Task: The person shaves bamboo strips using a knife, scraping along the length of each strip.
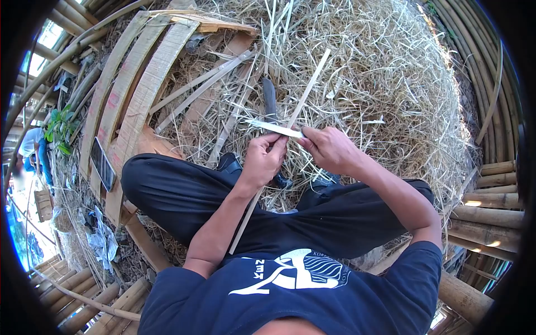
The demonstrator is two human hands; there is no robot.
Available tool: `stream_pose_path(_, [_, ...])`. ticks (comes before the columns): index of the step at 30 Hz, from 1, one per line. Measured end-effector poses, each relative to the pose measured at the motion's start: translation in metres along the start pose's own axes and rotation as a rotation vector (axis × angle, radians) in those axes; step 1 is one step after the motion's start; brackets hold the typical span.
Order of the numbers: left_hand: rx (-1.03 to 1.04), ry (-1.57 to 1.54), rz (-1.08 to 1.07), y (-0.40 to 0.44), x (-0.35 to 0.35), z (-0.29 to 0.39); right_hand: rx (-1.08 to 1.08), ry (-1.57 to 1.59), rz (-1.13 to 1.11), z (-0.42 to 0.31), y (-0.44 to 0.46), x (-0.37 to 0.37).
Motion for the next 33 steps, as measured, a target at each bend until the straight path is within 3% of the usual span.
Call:
stream_pose_path(8, [-0.049, -0.018, 0.029, 0.001, -0.003, -0.005, 0.007, -0.047, 0.023, 0.017, 0.009, -0.007])
stream_pose_path(10, [-0.064, -0.127, 0.008, 0.002, 0.000, -0.002, 0.123, -0.110, -0.044, 0.054, 0.017, -0.005])
stream_pose_path(12, [-0.042, -0.050, -0.017, -0.010, -0.002, -0.002, 0.688, 0.201, 0.276, 0.145, 0.005, -0.057])
stream_pose_path(13, [-0.034, -0.037, -0.083, -0.016, 0.002, 0.003, 0.702, 0.006, 0.310, 0.177, -0.001, -0.097])
stream_pose_path(14, [-0.023, -0.027, -0.136, -0.018, 0.003, 0.010, 0.590, -0.003, 0.521, 0.173, -0.012, -0.135])
stream_pose_path(16, [-0.012, -0.022, -0.099, -0.014, -0.002, 0.020, 0.627, 0.064, 0.612, 0.184, -0.017, -0.168])
stream_pose_path(18, [0.009, 0.019, 0.013, -0.008, -0.003, 0.017, 0.455, 0.282, 0.647, 0.151, -0.010, -0.152])
stream_pose_path(21, [-0.023, 0.062, -0.077, -0.009, 0.013, 0.015, 0.451, 0.553, 0.378, 0.098, 0.005, -0.094])
stream_pose_path(24, [-0.054, 0.105, -0.134, -0.010, 0.018, 0.013, 0.360, 1.149, 0.350, 0.069, 0.013, -0.055])
stream_pose_path(28, [-0.112, 0.018, -0.165, -0.009, 0.020, 0.004, 0.382, 1.164, 0.454, 0.078, 0.010, -0.056])
stream_pose_path(31, [-0.110, -0.004, -0.155, -0.009, 0.019, 0.004, 0.315, 0.426, 0.396, 0.067, 0.013, -0.078])
stream_pose_path(33, [-0.085, -0.014, -0.124, -0.007, 0.014, 0.007, 0.317, 0.244, 0.231, 0.044, 0.006, -0.063])
Point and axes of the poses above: each hand's wrist, its own y-axis towards the middle knuckle, its own x-axis out of the palm, z = x × y, the point moved 9 cm from there along y, towards the middle knuckle, and after that the axes turned 10 degrees about y, right-handed, at the moved point
